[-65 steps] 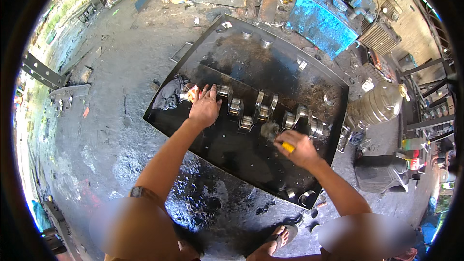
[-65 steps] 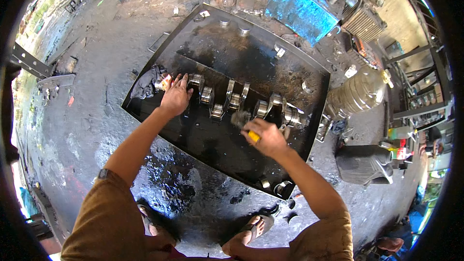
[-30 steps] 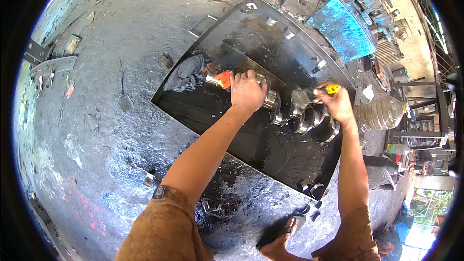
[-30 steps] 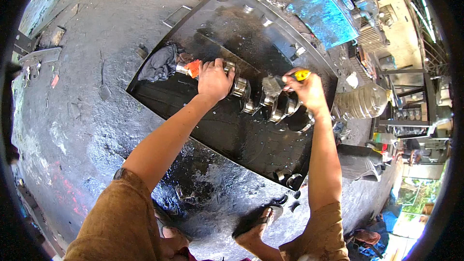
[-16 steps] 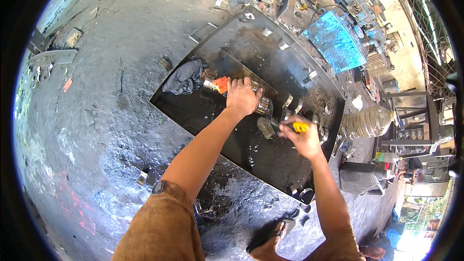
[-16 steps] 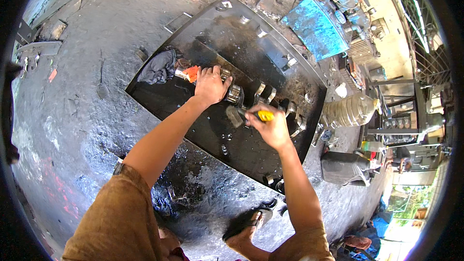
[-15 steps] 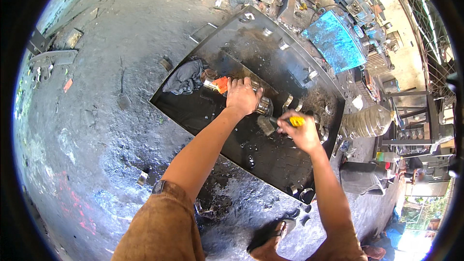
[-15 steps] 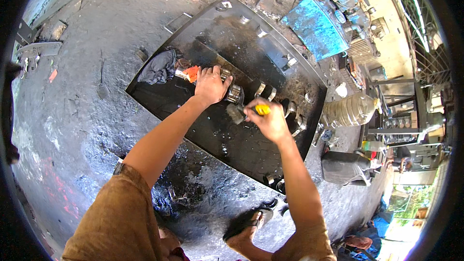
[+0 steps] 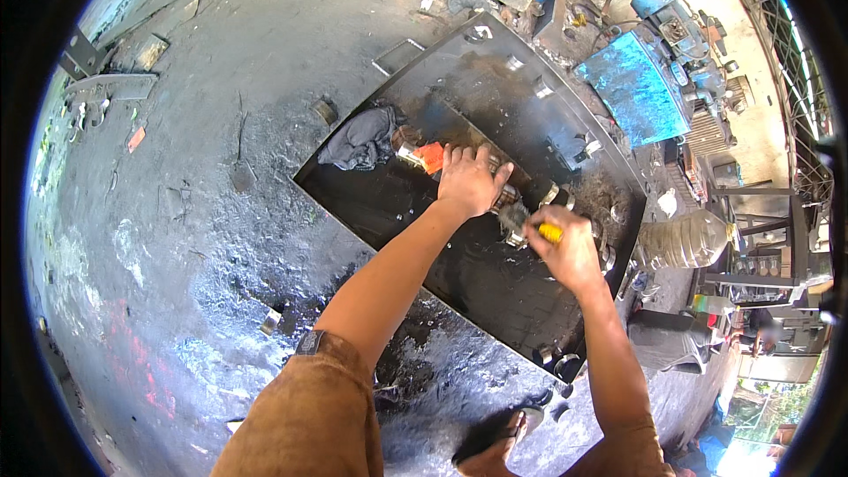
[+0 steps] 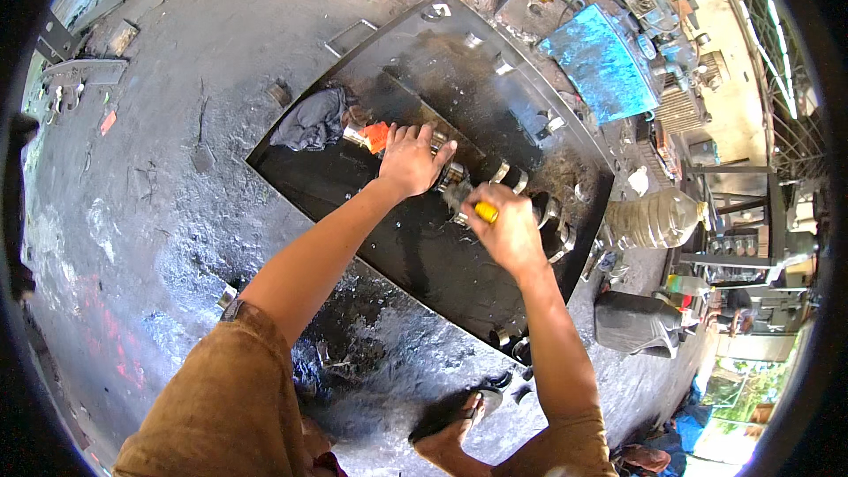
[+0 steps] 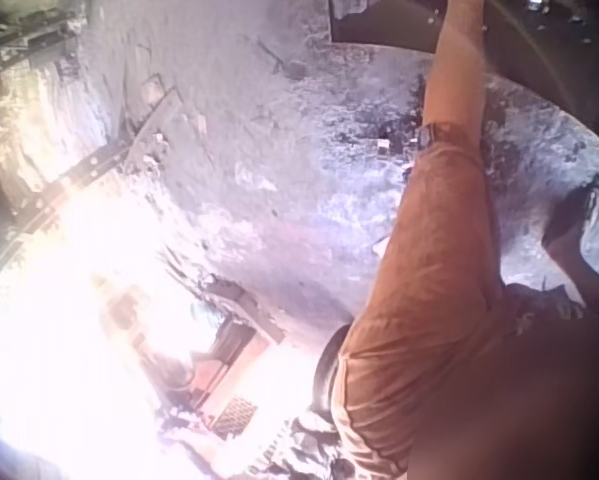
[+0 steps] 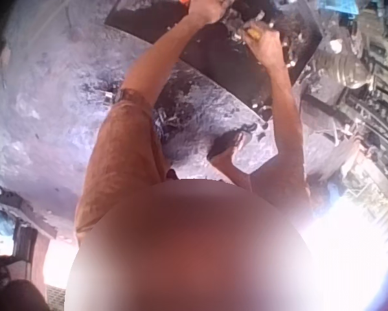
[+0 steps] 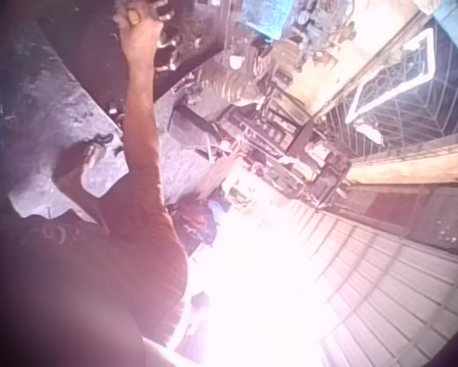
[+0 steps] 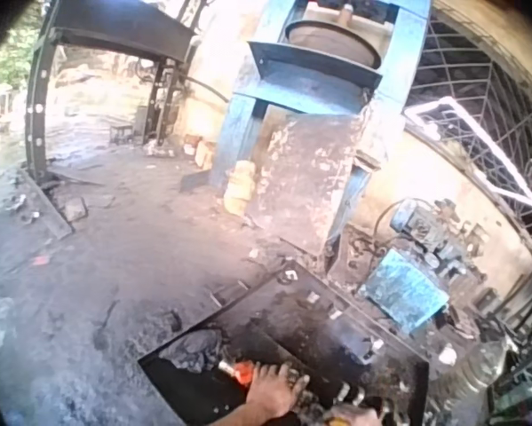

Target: The person scrubs a crankshaft on a metal tray using a yellow-handled brush and a dark cloth, rotating the crankshaft to clean multiple sides. The person repeatedly wipes and scrubs the crankshaft, then lifts it from the tray.

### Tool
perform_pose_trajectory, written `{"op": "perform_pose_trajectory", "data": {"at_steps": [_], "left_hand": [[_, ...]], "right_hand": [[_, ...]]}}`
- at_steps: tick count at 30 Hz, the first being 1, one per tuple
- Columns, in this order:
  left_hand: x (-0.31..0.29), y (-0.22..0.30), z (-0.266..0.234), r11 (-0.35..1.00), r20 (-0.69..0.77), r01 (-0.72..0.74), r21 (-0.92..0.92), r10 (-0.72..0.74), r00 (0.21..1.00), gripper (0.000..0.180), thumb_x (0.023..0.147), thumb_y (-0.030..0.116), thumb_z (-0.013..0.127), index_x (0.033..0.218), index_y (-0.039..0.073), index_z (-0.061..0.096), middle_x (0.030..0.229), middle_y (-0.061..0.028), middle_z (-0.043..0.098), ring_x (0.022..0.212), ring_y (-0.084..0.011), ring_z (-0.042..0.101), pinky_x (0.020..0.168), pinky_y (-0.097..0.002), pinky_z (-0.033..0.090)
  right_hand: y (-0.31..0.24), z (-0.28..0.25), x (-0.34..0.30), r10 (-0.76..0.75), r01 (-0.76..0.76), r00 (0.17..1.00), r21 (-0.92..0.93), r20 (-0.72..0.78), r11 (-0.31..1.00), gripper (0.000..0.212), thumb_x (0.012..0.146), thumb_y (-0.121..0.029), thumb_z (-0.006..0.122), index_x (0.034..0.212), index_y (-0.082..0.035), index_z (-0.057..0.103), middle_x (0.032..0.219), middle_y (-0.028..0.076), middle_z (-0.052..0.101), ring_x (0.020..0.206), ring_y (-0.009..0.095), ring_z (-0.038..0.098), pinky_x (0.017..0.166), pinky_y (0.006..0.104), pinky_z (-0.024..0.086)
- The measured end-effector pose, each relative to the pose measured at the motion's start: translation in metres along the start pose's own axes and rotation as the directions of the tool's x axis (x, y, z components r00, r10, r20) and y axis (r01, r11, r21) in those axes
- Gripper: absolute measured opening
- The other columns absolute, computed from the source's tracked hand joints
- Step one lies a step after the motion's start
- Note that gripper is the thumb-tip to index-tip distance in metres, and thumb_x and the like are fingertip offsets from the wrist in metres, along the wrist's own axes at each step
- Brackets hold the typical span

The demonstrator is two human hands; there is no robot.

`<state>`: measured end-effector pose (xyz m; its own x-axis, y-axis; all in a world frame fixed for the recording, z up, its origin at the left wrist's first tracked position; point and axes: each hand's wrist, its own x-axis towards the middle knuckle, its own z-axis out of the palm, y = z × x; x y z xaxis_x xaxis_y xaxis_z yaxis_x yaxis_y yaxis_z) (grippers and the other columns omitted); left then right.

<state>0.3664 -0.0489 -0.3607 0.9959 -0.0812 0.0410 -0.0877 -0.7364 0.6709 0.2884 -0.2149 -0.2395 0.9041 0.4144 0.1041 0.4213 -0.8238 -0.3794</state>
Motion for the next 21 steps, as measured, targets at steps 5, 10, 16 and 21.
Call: {"op": "perform_pose_trajectory", "data": {"at_steps": [5, 10, 16, 21], "left_hand": [[0.008, -0.016, 0.000, 0.993, 0.085, -0.053, -0.107, 0.063, 0.994, 0.063, 0.103, 0.053, 0.032, 0.135, 0.002, 0.050, 0.129, -0.0254, 0.058, 0.128, -0.0415, 0.048, 0.115, -0.0539, 0.027], [-0.005, -0.065, -0.022, 0.959, -0.238, -0.225, 0.175, 0.263, 0.935, 0.040, 0.098, 0.036, 0.054, 0.123, 0.004, 0.059, 0.127, -0.0225, 0.057, 0.127, -0.0419, 0.047, 0.114, -0.0518, 0.030], [-0.013, -0.094, -0.034, 0.983, -0.281, -0.180, -0.035, 0.163, 0.946, 0.046, 0.099, 0.032, 0.057, 0.133, 0.002, 0.050, 0.127, -0.0215, 0.053, 0.125, -0.0434, 0.046, 0.109, -0.0489, 0.038], [-0.009, -0.096, -0.038, 0.982, -0.172, -0.186, 0.022, 0.187, 0.967, 0.043, 0.100, 0.031, 0.055, 0.133, 0.004, 0.052, 0.129, -0.0208, 0.053, 0.126, -0.0428, 0.045, 0.108, -0.0492, 0.038]], "right_hand": [[-0.007, 0.041, -0.055, 0.026, -0.008, 0.944, -0.055, 0.330, 0.998, 0.016, 0.082, -0.012, 0.078, 0.089, 0.000, 0.069, 0.091, 0.015, 0.071, 0.076, 0.027, 0.071, 0.071, 0.0350, 0.057], [-0.015, 0.067, -0.074, 0.359, -0.471, 0.868, 0.339, 0.343, 0.815, 0.015, 0.089, -0.013, 0.074, 0.094, 0.000, 0.069, 0.084, 0.010, 0.072, 0.076, 0.014, 0.070, 0.069, 0.0298, 0.055], [0.015, 0.040, -0.012, 0.201, -0.162, 0.977, 0.361, -0.071, 0.918, 0.009, 0.092, -0.009, 0.071, 0.096, -0.001, 0.069, 0.078, 0.004, 0.071, 0.074, 0.009, 0.067, 0.068, 0.0260, 0.055], [0.034, 0.007, 0.086, 0.364, -0.366, 0.924, 0.531, 0.114, 0.764, 0.014, 0.092, -0.012, 0.072, 0.093, 0.001, 0.068, 0.076, 0.006, 0.071, 0.067, 0.013, 0.071, 0.061, 0.0279, 0.058]]}}
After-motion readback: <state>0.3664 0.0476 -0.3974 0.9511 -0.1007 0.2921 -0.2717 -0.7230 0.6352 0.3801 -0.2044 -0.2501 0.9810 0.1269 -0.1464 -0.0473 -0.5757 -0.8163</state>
